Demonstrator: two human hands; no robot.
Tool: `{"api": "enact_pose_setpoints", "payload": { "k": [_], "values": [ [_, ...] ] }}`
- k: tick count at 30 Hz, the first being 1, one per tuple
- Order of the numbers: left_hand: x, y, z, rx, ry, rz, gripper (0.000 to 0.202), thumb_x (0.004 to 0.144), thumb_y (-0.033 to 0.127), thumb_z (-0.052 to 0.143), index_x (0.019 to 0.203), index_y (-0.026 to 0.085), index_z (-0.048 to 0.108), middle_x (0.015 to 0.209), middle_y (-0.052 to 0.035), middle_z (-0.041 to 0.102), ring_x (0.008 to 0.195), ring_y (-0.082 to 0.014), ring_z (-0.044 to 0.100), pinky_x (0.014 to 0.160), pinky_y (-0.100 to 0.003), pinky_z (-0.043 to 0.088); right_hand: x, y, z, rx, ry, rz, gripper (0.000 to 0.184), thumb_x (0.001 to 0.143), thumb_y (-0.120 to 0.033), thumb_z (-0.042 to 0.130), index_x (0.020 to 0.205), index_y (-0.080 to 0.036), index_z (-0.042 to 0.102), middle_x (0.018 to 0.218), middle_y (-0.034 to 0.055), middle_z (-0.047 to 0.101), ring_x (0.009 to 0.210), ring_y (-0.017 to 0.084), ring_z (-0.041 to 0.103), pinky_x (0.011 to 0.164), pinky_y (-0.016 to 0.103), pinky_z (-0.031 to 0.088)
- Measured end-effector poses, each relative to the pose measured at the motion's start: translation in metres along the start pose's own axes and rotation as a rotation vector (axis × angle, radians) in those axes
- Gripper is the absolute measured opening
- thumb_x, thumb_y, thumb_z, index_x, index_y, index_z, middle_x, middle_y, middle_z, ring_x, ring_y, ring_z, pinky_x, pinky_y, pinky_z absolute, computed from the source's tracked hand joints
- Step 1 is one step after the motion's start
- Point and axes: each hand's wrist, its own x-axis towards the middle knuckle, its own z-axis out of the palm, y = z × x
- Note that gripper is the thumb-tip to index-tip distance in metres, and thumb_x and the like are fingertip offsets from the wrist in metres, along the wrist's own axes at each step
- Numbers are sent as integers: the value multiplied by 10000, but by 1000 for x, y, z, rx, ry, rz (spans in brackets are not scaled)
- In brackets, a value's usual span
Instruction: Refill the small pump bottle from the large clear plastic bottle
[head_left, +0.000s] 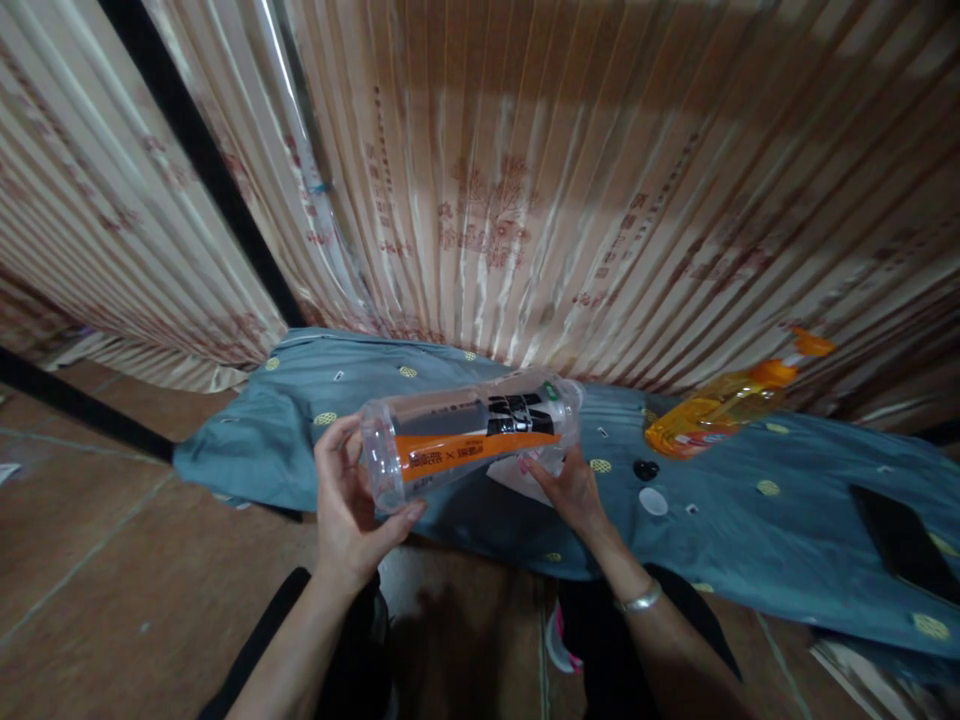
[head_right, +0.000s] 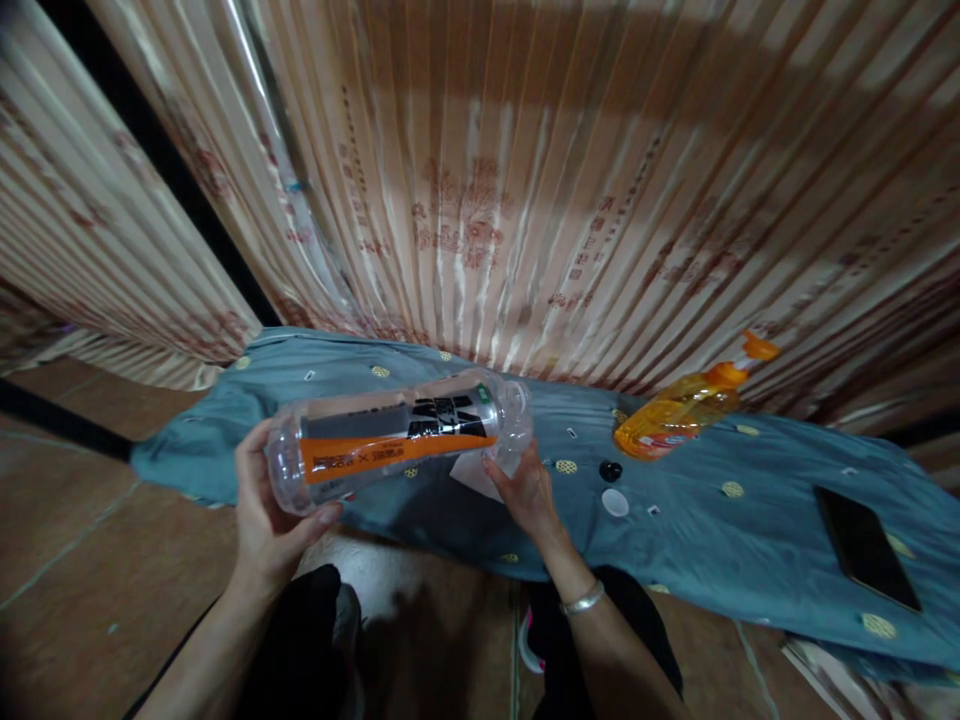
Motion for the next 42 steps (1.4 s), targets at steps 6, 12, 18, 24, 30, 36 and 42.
{"api": "enact_pose_setpoints", "payload": {
  "k": [6, 12, 18, 24, 30, 36, 42],
  "values": [
    [0, 3, 0, 14, 3, 7, 922, 579, 444, 1057, 1352, 267, 586, 1220, -80, 692, 1122, -307, 758, 844, -390, 685, -1, -8, -3, 95, -24, 44, 620, 831, -512, 765, 1342, -183, 641, 1220, 187, 820, 1127, 415, 806, 970, 574, 648],
    [1, 4, -1, 36, 11, -16, 990, 518, 499, 1079, 1346, 266, 591, 1238, -87, 680, 1137, -327, 748, 848, -395, 676, 0, -11, -6, 96, -42, 79, 589, 822, -508, 764, 1304, -189, 651, 1189, 191, 823, 1103, 420, 811, 974, 582, 642],
    [0, 1, -1, 36, 12, -15, 1027, 491, 529, 1087, 1360, 275, 602, 1241, -86, 671, 1122, -337, 750, 849, -412, 673, 0, -10, -6, 115, -46, 87, 620, 808, -540, 778, 1307, -192, 654, 1155, 175, 830, 1104, 435, 814, 963, 596, 643],
    [-2, 0, -2, 48, 19, -5, 1032, 490, 542, 1086, 1362, 272, 604, 1270, -97, 665, 1174, -352, 732, 883, -424, 668, 0, -11, -6, 107, -50, 78, 550, 812, -528, 754, 1237, -197, 643, 1069, 161, 835, 1011, 413, 827, 888, 576, 660],
    [-2, -2, -2, 48, 9, 15, 1018, 514, 548, 1077, 1374, 275, 605, 1260, -99, 675, 1155, -341, 736, 840, -399, 667, 1, -12, -6, 117, -35, 99, 495, 783, -526, 762, 1163, -239, 630, 1066, 152, 844, 1015, 409, 824, 903, 590, 659],
    [0, 1, -1, 58, 22, -9, 1020, 490, 555, 1082, 1349, 272, 612, 1232, -89, 677, 1133, -338, 748, 858, -418, 674, 0, -13, -7, 112, -49, 107, 546, 784, -562, 746, 1181, -205, 632, 1076, 187, 842, 1023, 427, 822, 934, 609, 647],
    [0, 2, 1, 29, 30, 4, 1018, 482, 539, 1089, 1344, 281, 613, 1229, -87, 676, 1128, -334, 748, 865, -417, 675, 0, -9, -4, 89, -31, 94, 572, 779, -588, 749, 1202, -221, 632, 1106, 189, 844, 1075, 443, 814, 947, 616, 641]
  ]
}}
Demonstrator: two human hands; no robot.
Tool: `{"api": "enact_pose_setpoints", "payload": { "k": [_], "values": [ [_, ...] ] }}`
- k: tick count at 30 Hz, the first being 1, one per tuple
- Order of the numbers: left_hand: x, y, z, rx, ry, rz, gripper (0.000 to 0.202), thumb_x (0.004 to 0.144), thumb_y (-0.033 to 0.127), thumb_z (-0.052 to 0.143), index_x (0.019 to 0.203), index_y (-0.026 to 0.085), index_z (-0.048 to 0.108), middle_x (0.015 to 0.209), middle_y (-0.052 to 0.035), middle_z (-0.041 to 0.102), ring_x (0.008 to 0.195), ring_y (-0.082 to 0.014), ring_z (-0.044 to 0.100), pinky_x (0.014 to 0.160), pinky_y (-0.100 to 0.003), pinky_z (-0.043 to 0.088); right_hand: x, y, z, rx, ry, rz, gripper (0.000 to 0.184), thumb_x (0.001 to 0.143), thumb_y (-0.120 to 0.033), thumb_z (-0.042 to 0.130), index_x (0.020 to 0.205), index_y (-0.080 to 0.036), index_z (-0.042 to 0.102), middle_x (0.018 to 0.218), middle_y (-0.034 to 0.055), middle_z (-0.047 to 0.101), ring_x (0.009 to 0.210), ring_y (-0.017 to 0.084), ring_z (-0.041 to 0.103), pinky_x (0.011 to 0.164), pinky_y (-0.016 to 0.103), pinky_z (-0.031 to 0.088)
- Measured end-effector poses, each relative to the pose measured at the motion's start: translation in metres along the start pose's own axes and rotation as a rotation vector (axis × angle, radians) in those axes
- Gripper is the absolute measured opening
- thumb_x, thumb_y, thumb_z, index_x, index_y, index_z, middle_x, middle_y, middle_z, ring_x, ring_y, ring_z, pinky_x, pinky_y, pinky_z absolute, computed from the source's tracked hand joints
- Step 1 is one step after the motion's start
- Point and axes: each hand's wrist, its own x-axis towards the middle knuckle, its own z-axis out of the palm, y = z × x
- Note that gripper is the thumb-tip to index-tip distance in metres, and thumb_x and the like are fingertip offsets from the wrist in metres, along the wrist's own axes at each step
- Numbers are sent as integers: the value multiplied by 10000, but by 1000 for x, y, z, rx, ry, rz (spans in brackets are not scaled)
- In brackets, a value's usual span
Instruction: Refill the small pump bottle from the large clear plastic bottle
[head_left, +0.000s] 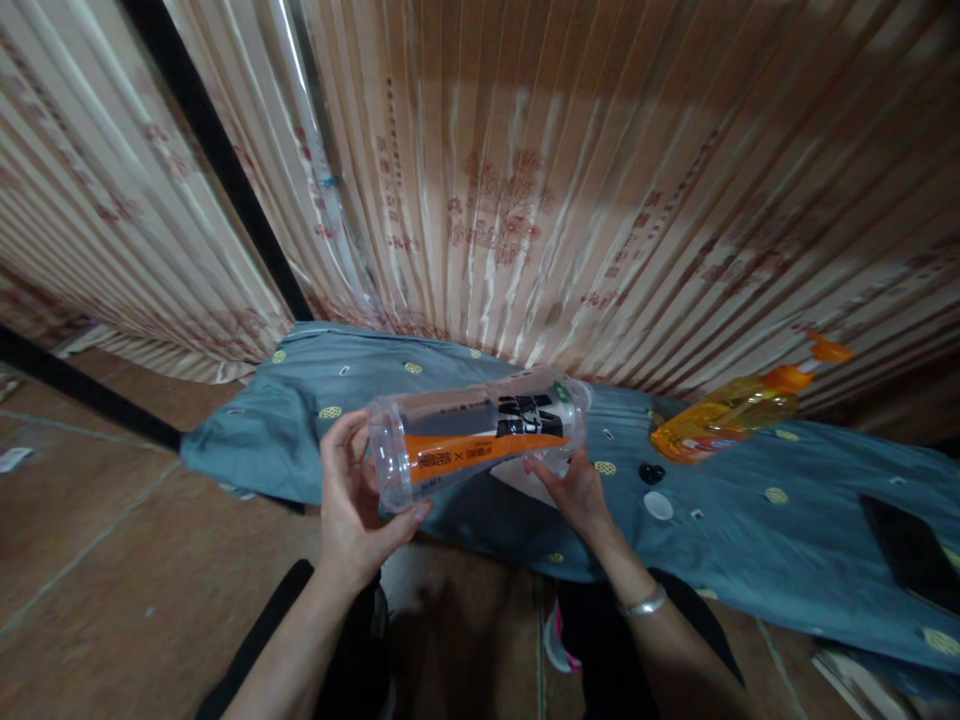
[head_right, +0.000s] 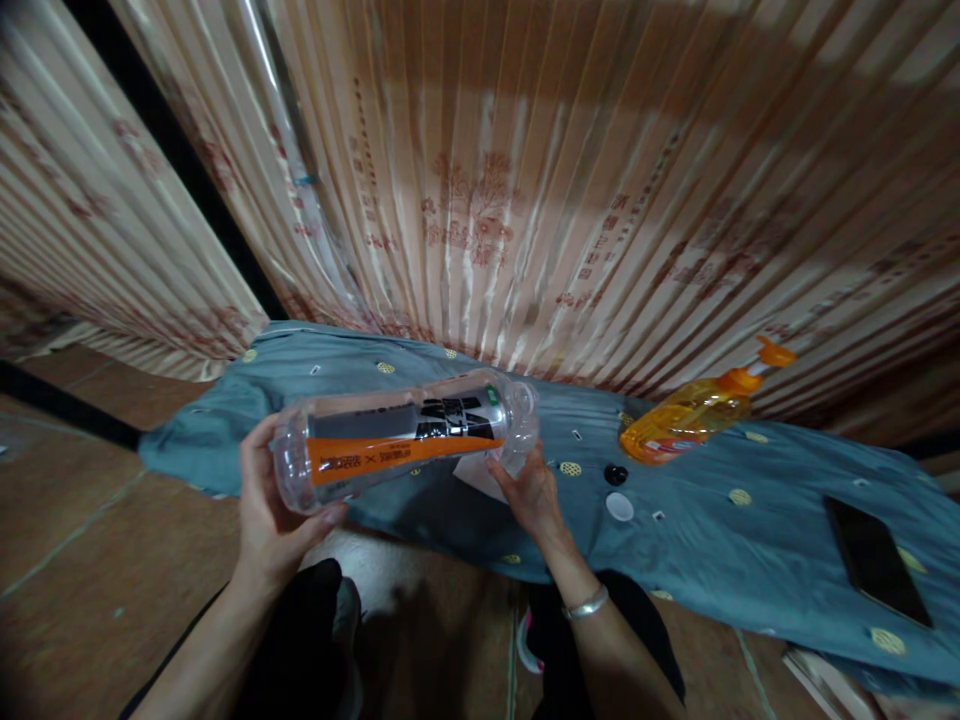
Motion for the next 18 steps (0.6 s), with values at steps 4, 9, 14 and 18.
{"api": "enact_pose_setpoints", "payload": {
  "k": [4, 9, 14, 18],
  "values": [
    [1, 1, 1, -2, -2, -16, 1022, 473, 533, 1091, 1335, 281, 604, 1229, -84, 671, 1086, -322, 749, 852, -416, 670, 0, 0, 0, -11, -1, 9, 568, 777, -585, 756, 1188, -213, 635, 1094, 188, 842, 1064, 443, 820, 925, 609, 648],
    [1, 2, 2, -12, -14, -7, 1005, 499, 530, 1084, 1338, 283, 590, 1230, -85, 674, 1068, -314, 753, 821, -400, 670, -1, -3, -1, -9, 1, 15, 533, 779, -558, 759, 1173, -223, 631, 1068, 179, 835, 1049, 437, 820, 923, 615, 648],
    [1, 2, 0, 14, -11, -25, 1031, 473, 552, 1088, 1335, 277, 594, 1236, -85, 660, 1131, -331, 729, 877, -429, 667, 0, -3, -1, -29, 0, 22, 539, 779, -556, 773, 1171, -214, 633, 1053, 175, 832, 1030, 437, 818, 912, 597, 646],
    [1, -1, -1, 10, -16, -18, 1046, 473, 558, 1088, 1349, 282, 590, 1246, -85, 650, 1146, -338, 725, 884, -431, 662, 0, -1, 0, -16, 17, 2, 534, 796, -611, 777, 1149, -236, 638, 1002, 143, 836, 975, 424, 823, 858, 560, 656]
  ]
}}
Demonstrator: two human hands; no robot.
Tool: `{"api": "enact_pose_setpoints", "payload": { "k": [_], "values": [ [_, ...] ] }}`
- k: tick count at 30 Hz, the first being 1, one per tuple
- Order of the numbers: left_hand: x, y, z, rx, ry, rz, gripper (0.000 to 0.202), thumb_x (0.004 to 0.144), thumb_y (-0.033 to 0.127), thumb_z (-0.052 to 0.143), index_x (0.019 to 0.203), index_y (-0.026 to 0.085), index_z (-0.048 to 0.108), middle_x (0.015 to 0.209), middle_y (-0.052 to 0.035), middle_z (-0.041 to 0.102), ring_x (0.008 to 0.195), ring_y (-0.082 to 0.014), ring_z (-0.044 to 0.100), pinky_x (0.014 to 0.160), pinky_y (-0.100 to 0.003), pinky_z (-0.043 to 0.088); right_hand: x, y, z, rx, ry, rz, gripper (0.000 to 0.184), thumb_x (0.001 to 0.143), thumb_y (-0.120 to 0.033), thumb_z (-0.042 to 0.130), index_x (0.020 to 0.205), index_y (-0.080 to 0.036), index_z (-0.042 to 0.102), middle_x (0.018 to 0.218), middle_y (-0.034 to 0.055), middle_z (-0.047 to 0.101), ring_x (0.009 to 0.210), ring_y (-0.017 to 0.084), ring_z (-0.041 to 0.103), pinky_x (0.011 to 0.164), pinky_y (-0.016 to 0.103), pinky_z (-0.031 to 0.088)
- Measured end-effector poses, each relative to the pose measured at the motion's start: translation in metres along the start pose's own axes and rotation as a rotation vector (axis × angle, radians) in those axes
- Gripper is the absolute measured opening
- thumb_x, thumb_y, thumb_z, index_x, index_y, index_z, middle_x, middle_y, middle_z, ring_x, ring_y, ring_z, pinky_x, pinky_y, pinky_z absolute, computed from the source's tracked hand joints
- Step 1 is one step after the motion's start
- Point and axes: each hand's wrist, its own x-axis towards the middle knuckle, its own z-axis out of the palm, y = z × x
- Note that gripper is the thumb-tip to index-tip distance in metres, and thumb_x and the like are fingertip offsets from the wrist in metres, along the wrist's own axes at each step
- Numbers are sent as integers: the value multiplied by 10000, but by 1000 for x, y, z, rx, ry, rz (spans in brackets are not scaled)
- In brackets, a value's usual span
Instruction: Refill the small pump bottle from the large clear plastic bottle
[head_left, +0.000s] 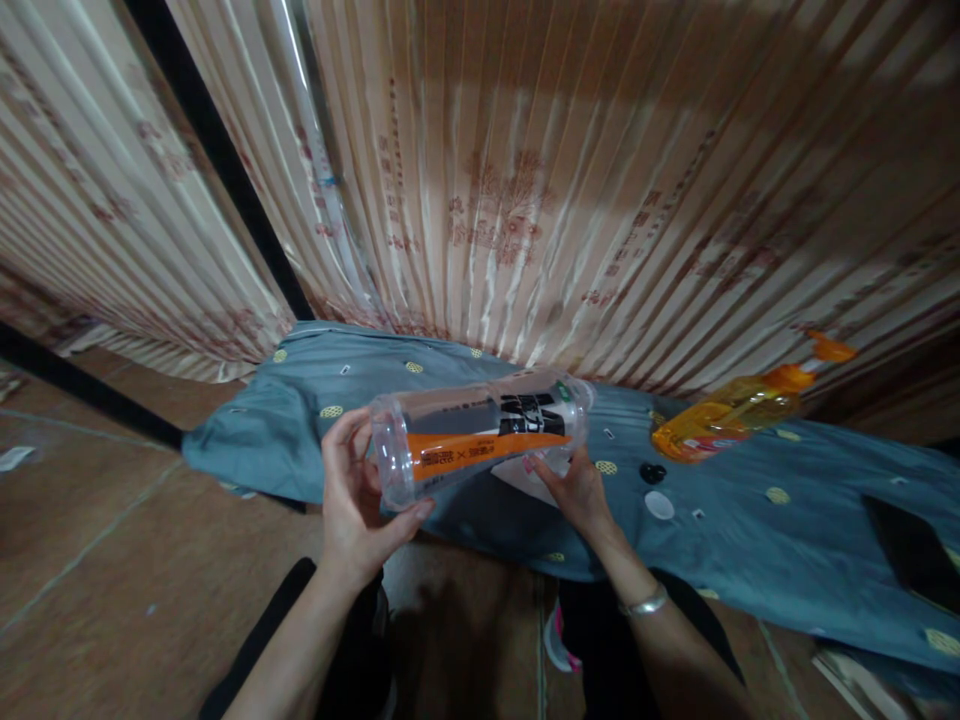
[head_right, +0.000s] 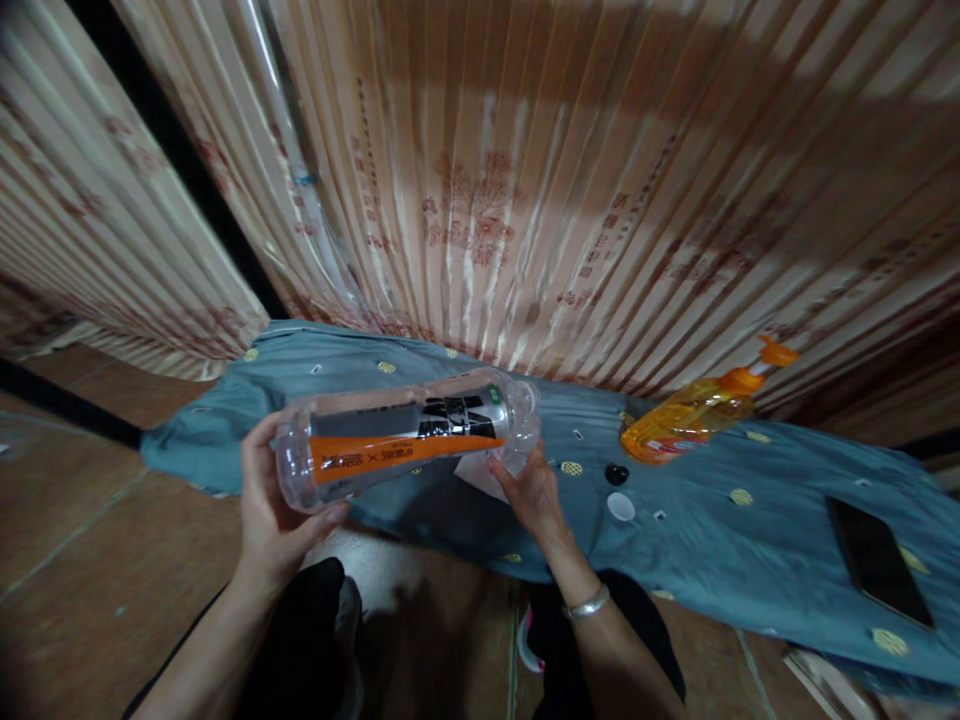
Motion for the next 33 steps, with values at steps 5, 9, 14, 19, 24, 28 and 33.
{"api": "enact_pose_setpoints", "payload": {
  "k": [5, 9, 14, 19, 24, 28, 33],
  "values": [
    [0, 0, 2, 5, 18, 26, 1012, 492, 571, 1076, 1339, 276, 607, 1224, -84, 661, 1094, -317, 735, 841, -406, 668, 0, 3, 1, 18, -7, 4, 702, 767, -816, 724, 1133, -223, 641, 1017, 187, 840, 986, 446, 820, 848, 553, 654],
    [0, -1, 3, 9, 26, 37, 1010, 491, 573, 1076, 1339, 270, 617, 1222, -82, 662, 1084, -311, 741, 833, -393, 670, 0, 2, 0, 23, -7, 0, 728, 768, -832, 709, 1139, -211, 631, 1027, 205, 832, 1013, 458, 817, 865, 564, 650],
    [-1, -4, 2, 8, 22, 54, 1022, 493, 575, 1075, 1354, 278, 612, 1240, -87, 660, 1092, -316, 744, 825, -391, 670, 0, 1, -1, 29, -15, -1, 641, 793, -719, 725, 1178, -214, 631, 1058, 188, 832, 1017, 448, 816, 892, 603, 641],
    [-2, -4, 0, 15, 18, 40, 1032, 495, 575, 1076, 1364, 278, 608, 1257, -91, 660, 1098, -317, 738, 863, -411, 669, 1, 2, -1, 16, -27, -12, 649, 790, -704, 727, 1190, -204, 623, 1076, 196, 831, 1036, 441, 812, 897, 587, 645],
    [-1, -4, 1, 28, 18, 53, 1032, 501, 577, 1073, 1368, 267, 607, 1251, -89, 657, 1114, -318, 734, 857, -397, 666, 1, 1, 0, 24, -14, -2, 612, 780, -654, 752, 1181, -209, 627, 1078, 204, 834, 1037, 450, 814, 910, 593, 648],
    [-1, -5, 2, 29, 21, 73, 1009, 519, 586, 1067, 1363, 265, 616, 1242, -86, 656, 1111, -310, 740, 835, -377, 668, 0, 1, 0, 24, -21, 6, 517, 786, -590, 754, 1147, -248, 615, 1060, 170, 838, 1027, 445, 821, 907, 605, 653],
    [0, -5, 1, -16, -15, 131, 927, 606, 533, 1053, 1390, 276, 627, 1251, -84, 677, 1105, -286, 751, 835, -352, 671, 0, 2, 0, 5, -19, 11, 483, 795, -557, 783, 1124, -252, 606, 1043, 168, 829, 1025, 450, 820, 911, 612, 653]
  ]
}}
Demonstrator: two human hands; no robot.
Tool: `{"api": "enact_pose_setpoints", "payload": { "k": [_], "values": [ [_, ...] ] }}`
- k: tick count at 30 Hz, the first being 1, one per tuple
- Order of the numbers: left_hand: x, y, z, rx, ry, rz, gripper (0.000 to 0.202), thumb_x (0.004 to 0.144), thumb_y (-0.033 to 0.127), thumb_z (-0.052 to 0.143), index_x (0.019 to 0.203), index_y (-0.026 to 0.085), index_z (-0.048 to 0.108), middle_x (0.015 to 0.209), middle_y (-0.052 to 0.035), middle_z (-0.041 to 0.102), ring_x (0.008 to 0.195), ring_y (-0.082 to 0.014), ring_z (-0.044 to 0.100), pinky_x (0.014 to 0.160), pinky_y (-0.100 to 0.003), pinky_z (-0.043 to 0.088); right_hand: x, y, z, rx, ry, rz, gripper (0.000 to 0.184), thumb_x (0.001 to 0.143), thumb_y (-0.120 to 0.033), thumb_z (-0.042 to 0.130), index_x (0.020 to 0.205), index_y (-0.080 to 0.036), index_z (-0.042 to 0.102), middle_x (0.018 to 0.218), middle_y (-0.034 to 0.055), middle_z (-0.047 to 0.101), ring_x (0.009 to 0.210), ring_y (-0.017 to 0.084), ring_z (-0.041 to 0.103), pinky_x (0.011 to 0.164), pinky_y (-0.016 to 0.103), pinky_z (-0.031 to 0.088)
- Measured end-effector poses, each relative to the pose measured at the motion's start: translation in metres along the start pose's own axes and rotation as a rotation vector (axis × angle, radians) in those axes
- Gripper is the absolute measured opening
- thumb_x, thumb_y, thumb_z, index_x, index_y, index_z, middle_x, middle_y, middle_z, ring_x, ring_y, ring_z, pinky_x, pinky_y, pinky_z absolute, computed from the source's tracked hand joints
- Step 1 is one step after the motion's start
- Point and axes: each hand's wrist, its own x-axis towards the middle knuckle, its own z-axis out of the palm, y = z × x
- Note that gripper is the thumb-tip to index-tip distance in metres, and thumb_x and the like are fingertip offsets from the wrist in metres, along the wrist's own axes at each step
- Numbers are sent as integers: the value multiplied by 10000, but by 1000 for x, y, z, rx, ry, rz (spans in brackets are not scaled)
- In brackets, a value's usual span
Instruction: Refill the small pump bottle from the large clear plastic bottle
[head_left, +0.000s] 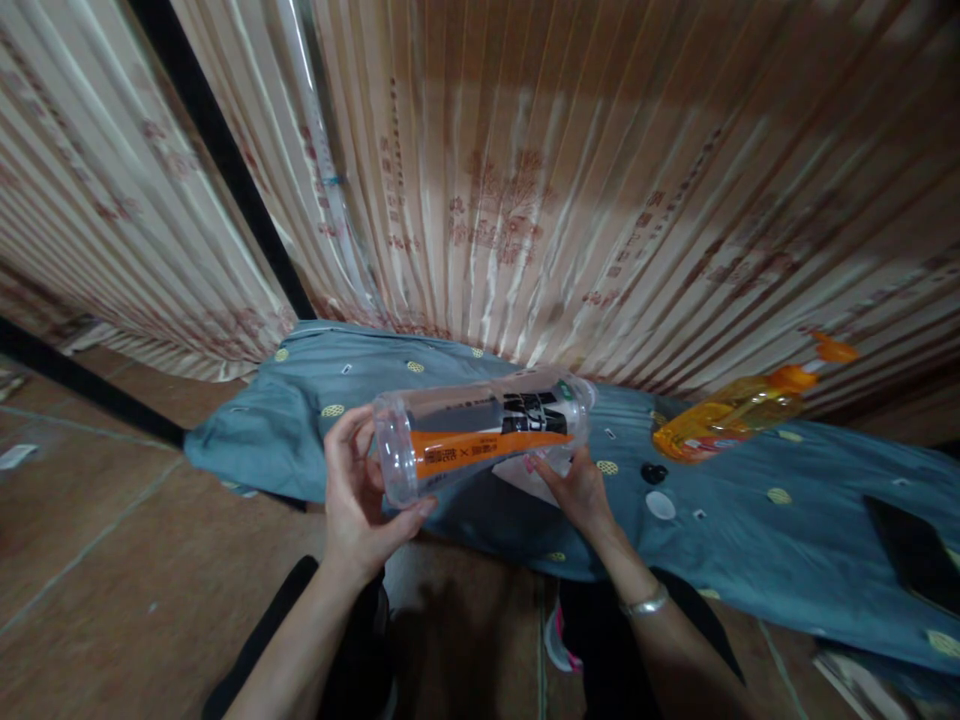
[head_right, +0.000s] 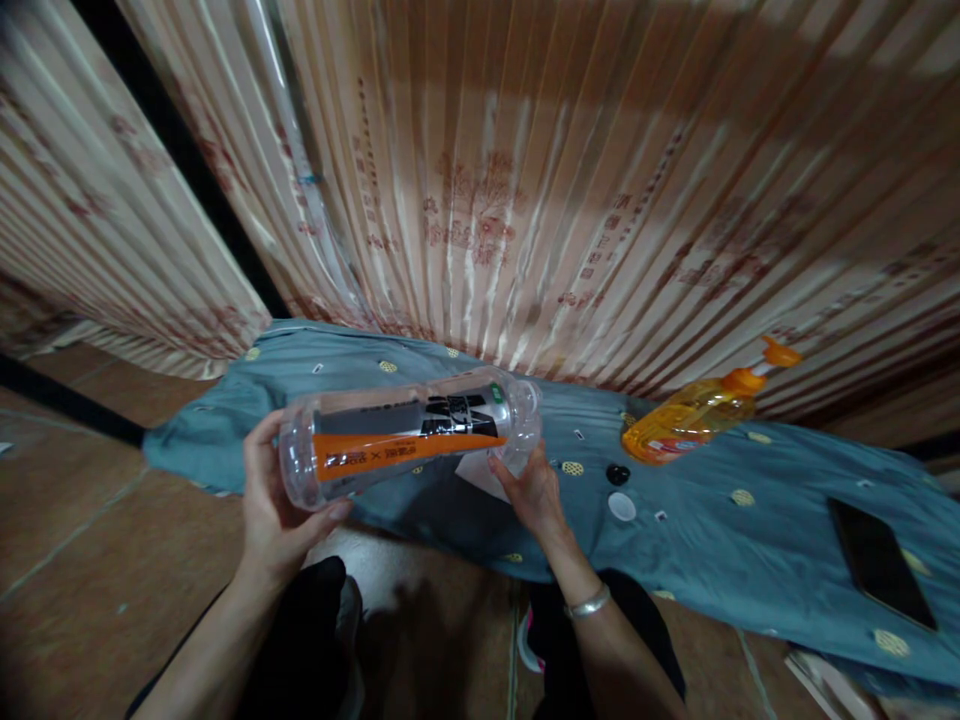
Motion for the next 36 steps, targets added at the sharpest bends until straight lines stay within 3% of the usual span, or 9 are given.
{"api": "enact_pose_setpoints", "payload": {
  "k": [8, 13, 31, 36],
  "values": [
    [-1, 0, 0, 44, 17, -50, 988, 548, 553, 1062, 1377, 265, 609, 1251, -91, 670, 1148, -316, 734, 833, -368, 668, 1, -3, -2, -9, -5, -1, 546, 781, -583, 795, 1149, -229, 602, 1078, 190, 830, 1047, 448, 815, 914, 584, 652],
    [0, 0, 0, 41, 22, -59, 1007, 529, 583, 1061, 1368, 262, 606, 1243, -91, 666, 1114, -309, 739, 799, -358, 663, 1, -5, -3, -20, -23, 18, 477, 798, -511, 800, 1142, -247, 602, 1057, 164, 830, 1021, 425, 816, 906, 567, 654],
    [2, 1, 0, 19, -10, -13, 949, 596, 560, 1053, 1381, 271, 604, 1240, -87, 671, 1110, -294, 743, 799, -348, 665, 1, -6, -2, -1, 9, 5, 465, 776, -499, 793, 1109, -238, 601, 990, 144, 805, 983, 426, 810, 873, 575, 651],
    [0, -1, -2, 62, 9, -56, 1028, 524, 605, 1064, 1377, 271, 598, 1250, -88, 652, 1135, -316, 735, 823, -374, 668, 1, -2, -2, -20, 1, -7, 504, 791, -523, 788, 1154, -222, 612, 1010, 160, 813, 1011, 436, 806, 876, 585, 654]
  ]
}}
